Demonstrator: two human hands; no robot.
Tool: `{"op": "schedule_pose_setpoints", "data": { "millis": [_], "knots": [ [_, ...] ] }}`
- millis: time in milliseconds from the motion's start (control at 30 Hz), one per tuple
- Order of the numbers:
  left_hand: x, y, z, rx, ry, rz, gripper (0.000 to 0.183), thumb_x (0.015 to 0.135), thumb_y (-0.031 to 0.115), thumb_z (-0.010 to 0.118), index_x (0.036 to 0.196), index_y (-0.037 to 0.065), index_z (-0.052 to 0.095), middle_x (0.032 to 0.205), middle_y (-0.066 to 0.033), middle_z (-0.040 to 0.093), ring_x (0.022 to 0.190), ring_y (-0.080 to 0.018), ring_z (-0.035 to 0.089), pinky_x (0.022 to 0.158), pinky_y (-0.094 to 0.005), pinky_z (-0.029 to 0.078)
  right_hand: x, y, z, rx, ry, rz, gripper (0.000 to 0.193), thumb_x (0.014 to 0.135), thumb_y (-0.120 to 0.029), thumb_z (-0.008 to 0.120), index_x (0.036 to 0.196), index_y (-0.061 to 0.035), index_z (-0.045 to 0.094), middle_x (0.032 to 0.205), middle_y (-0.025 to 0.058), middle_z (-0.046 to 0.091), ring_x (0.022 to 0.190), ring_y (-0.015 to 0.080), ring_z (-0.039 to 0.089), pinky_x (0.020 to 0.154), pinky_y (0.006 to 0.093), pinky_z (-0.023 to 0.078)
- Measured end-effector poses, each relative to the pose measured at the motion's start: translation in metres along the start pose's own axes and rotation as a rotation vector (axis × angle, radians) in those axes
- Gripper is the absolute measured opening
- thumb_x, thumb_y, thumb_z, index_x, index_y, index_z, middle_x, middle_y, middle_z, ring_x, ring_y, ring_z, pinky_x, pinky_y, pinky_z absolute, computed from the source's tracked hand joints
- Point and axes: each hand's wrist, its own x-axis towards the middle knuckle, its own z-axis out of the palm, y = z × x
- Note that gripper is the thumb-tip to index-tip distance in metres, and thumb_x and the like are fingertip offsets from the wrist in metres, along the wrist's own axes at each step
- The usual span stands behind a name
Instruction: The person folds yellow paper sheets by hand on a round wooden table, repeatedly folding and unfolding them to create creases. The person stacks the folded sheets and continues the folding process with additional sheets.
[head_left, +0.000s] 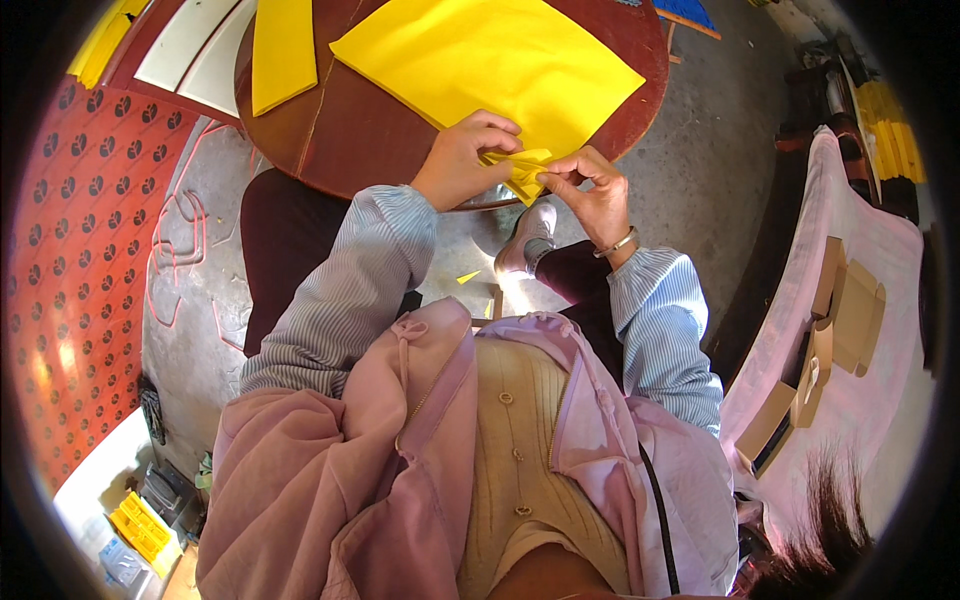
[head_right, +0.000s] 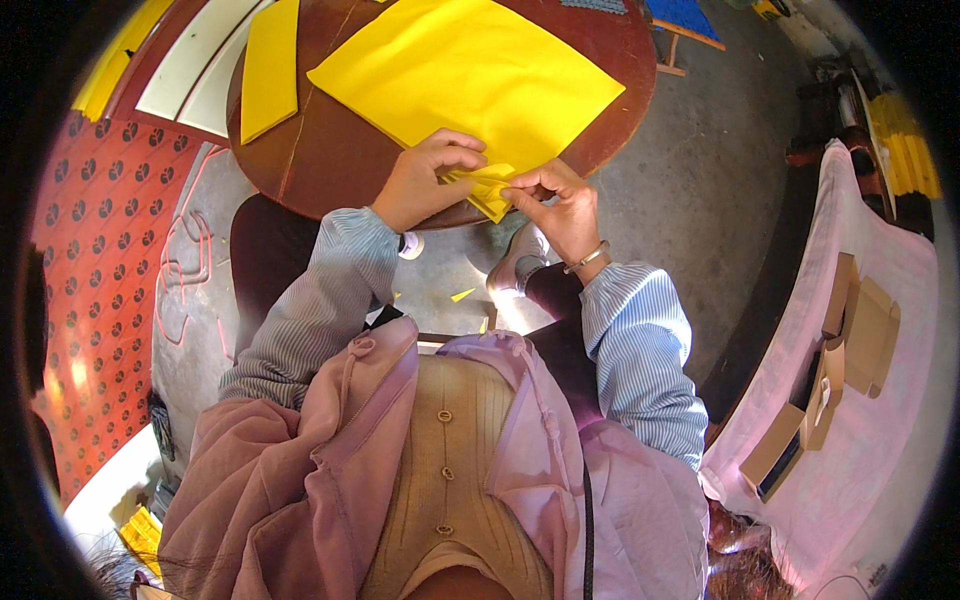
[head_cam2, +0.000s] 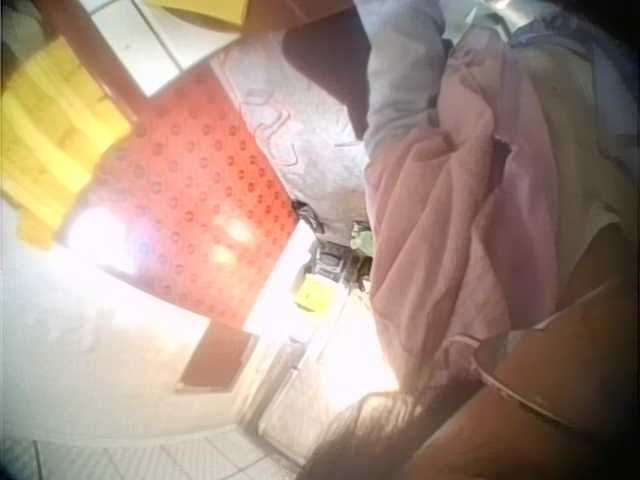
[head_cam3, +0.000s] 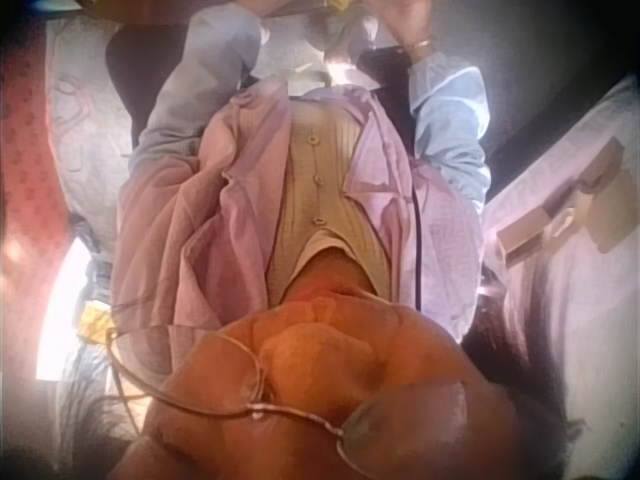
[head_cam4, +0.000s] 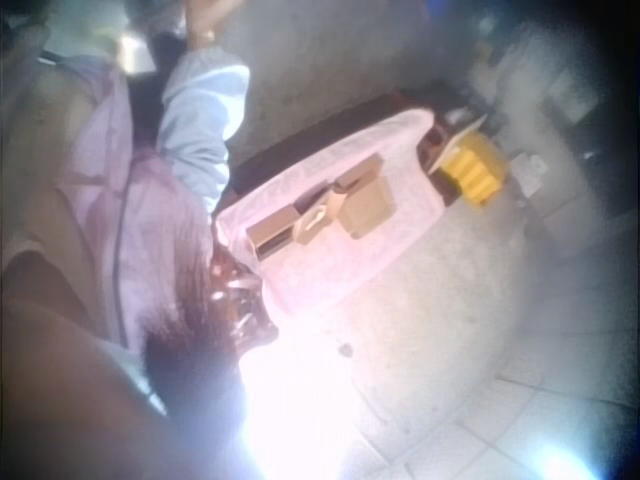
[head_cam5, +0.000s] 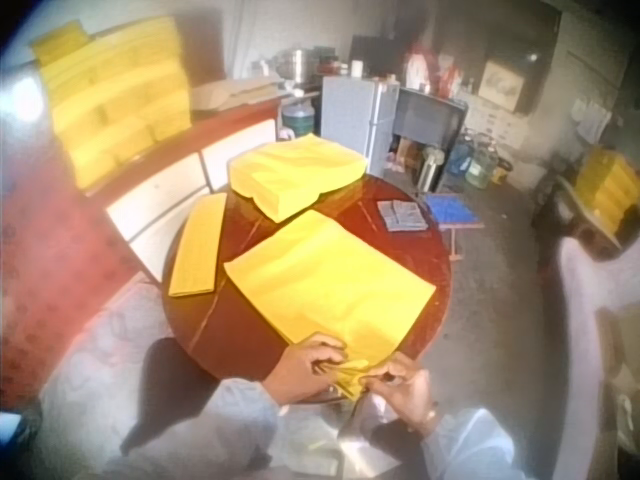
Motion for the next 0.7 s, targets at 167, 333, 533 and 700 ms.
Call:
{"op": "schedule_pose_setpoints", "data": {
  "millis": [167,333,533,700],
  "knots": [
    [0.0016,0.0043,0.0091,-0.013,0.094,-0.048,0.015,0.088,0.008,0.082,0.100,0.001,0.077,0.121,-0.0097,0.073,0.110,-0.0209,0.072,0.097,-0.0305,0.057,0.0001,-0.0037,0.0029,0.016,0.045,-0.039,0.015,0.085,-0.002,0.088,0.095,-0.0023,0.078,0.091,0.0012,0.069,0.080,0.0092,0.067,0.071,0.0247,0.057],
    [0.0024,0.0053,0.0083,-0.039,0.085,-0.080,0.014,0.090,0.008,0.081,0.101,0.000,0.077,0.121,-0.0104,0.073,0.109,-0.0202,0.072,0.096,-0.0301,0.058,-0.0008,-0.0061,-0.0022,-0.085,0.000,-0.138,0.020,0.084,-0.001,0.087,0.103,-0.0029,0.080,0.093,0.0029,0.069,0.083,0.0112,0.068,0.073,0.0255,0.057],
    [0.0023,0.0061,0.0080,-0.059,0.084,-0.087,0.014,0.090,0.009,0.082,0.101,0.001,0.078,0.121,-0.0105,0.073,0.109,-0.0205,0.072,0.097,-0.0297,0.058,-0.0016,-0.0027,-0.0046,-0.027,-0.029,-0.075,0.022,0.085,0.000,0.086,0.106,-0.0031,0.081,0.094,0.0047,0.071,0.082,0.0127,0.068,0.074,0.0264,0.057],
    [0.0019,0.0066,0.0076,-0.023,0.080,-0.087,0.014,0.090,0.010,0.082,0.101,0.002,0.078,0.122,-0.0099,0.073,0.110,-0.0209,0.072,0.097,-0.0300,0.058,-0.0004,-0.0030,-0.0059,-0.060,-0.031,-0.148,0.018,0.086,0.000,0.085,0.103,-0.0020,0.081,0.093,0.0057,0.072,0.083,0.0139,0.070,0.074,0.0266,0.057]
  ]
}}
